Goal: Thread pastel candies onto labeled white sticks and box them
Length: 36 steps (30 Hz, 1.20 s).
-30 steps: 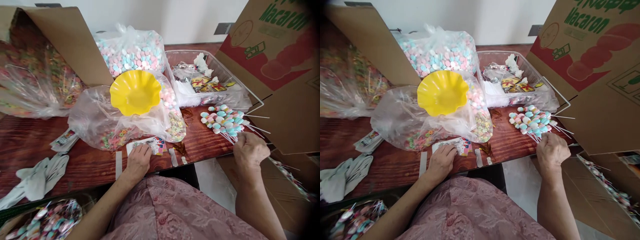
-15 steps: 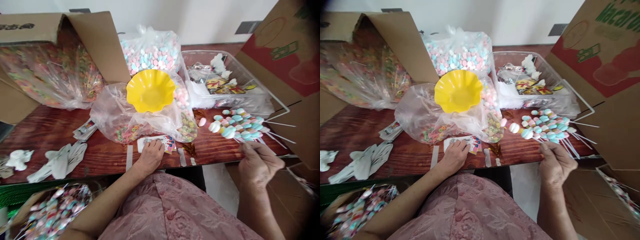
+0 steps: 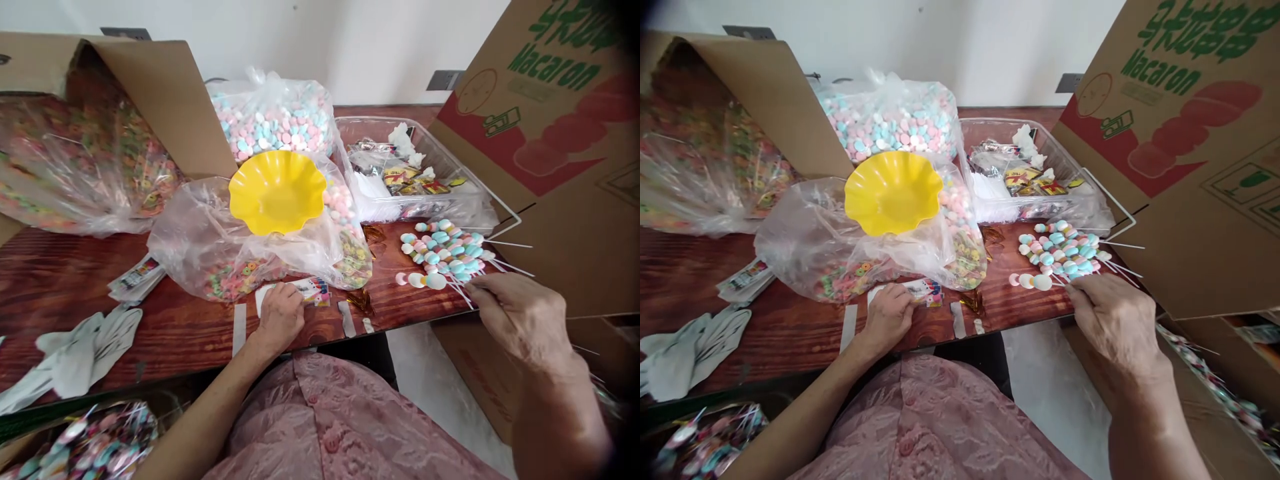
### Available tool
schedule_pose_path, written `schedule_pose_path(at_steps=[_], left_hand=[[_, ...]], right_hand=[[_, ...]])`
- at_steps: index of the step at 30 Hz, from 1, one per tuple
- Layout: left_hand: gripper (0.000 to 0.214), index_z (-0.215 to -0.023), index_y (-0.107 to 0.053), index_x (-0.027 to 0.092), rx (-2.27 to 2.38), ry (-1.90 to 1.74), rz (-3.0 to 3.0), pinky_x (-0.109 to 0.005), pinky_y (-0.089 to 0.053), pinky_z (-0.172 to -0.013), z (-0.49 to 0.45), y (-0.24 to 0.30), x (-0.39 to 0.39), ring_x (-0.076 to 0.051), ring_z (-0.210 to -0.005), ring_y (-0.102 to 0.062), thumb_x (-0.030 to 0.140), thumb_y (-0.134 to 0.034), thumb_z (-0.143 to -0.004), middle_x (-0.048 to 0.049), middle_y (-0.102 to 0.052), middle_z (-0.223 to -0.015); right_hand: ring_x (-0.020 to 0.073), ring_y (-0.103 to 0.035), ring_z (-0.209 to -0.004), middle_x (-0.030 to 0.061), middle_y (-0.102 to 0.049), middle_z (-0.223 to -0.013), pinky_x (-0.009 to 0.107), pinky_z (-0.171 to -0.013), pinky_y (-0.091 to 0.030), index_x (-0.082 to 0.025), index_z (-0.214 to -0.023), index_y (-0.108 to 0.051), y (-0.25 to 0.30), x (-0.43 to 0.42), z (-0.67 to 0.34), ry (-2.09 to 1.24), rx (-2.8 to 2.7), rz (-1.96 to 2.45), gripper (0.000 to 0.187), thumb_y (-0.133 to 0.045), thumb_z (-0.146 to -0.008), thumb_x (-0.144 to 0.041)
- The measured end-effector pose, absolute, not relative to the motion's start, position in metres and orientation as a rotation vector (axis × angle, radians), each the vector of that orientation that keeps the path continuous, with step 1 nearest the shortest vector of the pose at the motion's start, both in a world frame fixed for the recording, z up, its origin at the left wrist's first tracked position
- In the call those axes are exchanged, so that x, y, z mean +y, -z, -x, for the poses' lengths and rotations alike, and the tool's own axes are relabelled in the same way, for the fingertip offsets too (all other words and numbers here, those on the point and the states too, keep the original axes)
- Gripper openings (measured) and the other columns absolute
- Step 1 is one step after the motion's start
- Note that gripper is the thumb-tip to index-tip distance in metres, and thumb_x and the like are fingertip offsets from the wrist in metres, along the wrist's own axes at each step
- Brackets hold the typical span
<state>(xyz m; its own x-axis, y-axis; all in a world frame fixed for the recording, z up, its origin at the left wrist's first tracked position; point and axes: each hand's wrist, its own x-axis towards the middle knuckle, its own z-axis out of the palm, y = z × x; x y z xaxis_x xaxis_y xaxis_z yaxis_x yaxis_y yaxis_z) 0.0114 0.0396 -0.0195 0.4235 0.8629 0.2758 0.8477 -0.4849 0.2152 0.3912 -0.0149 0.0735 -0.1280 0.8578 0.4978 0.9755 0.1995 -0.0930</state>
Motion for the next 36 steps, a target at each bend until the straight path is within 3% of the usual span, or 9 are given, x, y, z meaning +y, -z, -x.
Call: schedule_pose_path(at_steps=[5, 9, 14, 20, 25, 29, 36], left_hand=[[0.019, -0.08, -0.07, 0.017, 1.484, -0.599, -2.603, -0.035, -0.046, -0.077, -0.009, 0.017, 0.036, -0.022, -0.086, -0.057, 0.017, -0.054, -0.091, -0.0072, -0.068, -0.087], [0.019, -0.092, -0.071, 0.019, 1.427, -0.581, -2.557, -0.035, -0.048, -0.08, -0.006, 0.008, 0.031, -0.022, -0.094, -0.058, 0.019, -0.052, -0.093, -0.0074, -0.069, -0.097], [0.02, -0.086, -0.07, 0.018, 1.431, -0.611, -2.476, -0.035, -0.048, -0.08, -0.004, 0.005, 0.032, -0.022, -0.092, -0.058, 0.016, -0.051, -0.092, -0.0065, -0.07, -0.095], [0.019, -0.071, -0.064, 0.018, 1.473, -0.733, -2.436, -0.033, -0.046, -0.072, -0.004, 0.012, 0.035, -0.021, -0.083, -0.057, 0.015, -0.057, -0.088, -0.0049, -0.066, -0.081], [0.021, -0.068, -0.062, 0.018, 1.437, -0.851, -2.537, -0.031, -0.045, -0.068, -0.002, 0.02, 0.034, -0.019, -0.079, -0.057, 0.014, -0.057, -0.088, -0.0042, -0.065, -0.077], [0.02, -0.07, -0.063, 0.019, 1.455, -0.848, -2.567, -0.03, -0.045, -0.067, -0.003, 0.021, 0.034, -0.018, -0.077, -0.058, 0.015, -0.057, -0.089, -0.0026, -0.065, -0.075], [0.021, -0.07, -0.062, 0.02, 1.472, -0.851, -2.617, -0.028, -0.047, -0.065, -0.005, 0.019, 0.034, -0.018, -0.075, -0.06, 0.014, -0.054, -0.089, -0.0018, -0.066, -0.074]], right_hand=[[0.0197, -0.057, -0.065, 0.0069, -0.064, -0.063, 0.031, -0.058, -0.03, -0.021, -0.057, -0.056, -0.101, 0.008, -0.38, 0.677, -2.448, 1.948, 0.032, -0.044, -0.087, -0.025], [0.0215, -0.06, -0.07, 0.0076, -0.068, -0.069, 0.032, -0.058, -0.027, -0.02, -0.061, -0.059, -0.112, 0.025, -0.363, 0.635, -2.645, 2.01, 0.024, -0.048, -0.083, -0.018], [0.0234, -0.064, -0.082, 0.007, -0.071, -0.08, 0.031, -0.061, -0.03, -0.02, -0.068, -0.065, -0.117, 0.044, -0.359, 0.496, -2.816, 2.004, 0.024, -0.049, -0.087, -0.018], [0.0217, -0.066, -0.083, 0.0063, -0.076, -0.09, 0.03, -0.068, -0.04, -0.022, -0.081, -0.074, -0.126, 0.06, -0.403, 0.454, -2.419, 2.081, 0.028, -0.051, -0.088, -0.035], [0.0234, -0.066, -0.086, 0.008, -0.077, -0.097, 0.032, -0.072, -0.041, -0.024, -0.092, -0.078, -0.151, 0.093, -0.436, 0.563, -1.985, 2.354, 0.029, -0.055, -0.083, -0.039], [0.0236, -0.065, -0.089, 0.0098, -0.076, -0.101, 0.032, -0.072, -0.04, -0.022, -0.098, -0.078, -0.153, 0.13, -0.442, 0.407, -2.022, 2.551, 0.031, -0.053, -0.085, -0.034], [0.0199, -0.064, -0.083, 0.0083, -0.075, -0.091, 0.028, -0.067, -0.038, -0.022, -0.091, -0.079, -0.136, 0.159, -0.45, 0.278, -2.103, 2.495, 0.026, -0.056, -0.083, -0.032]])
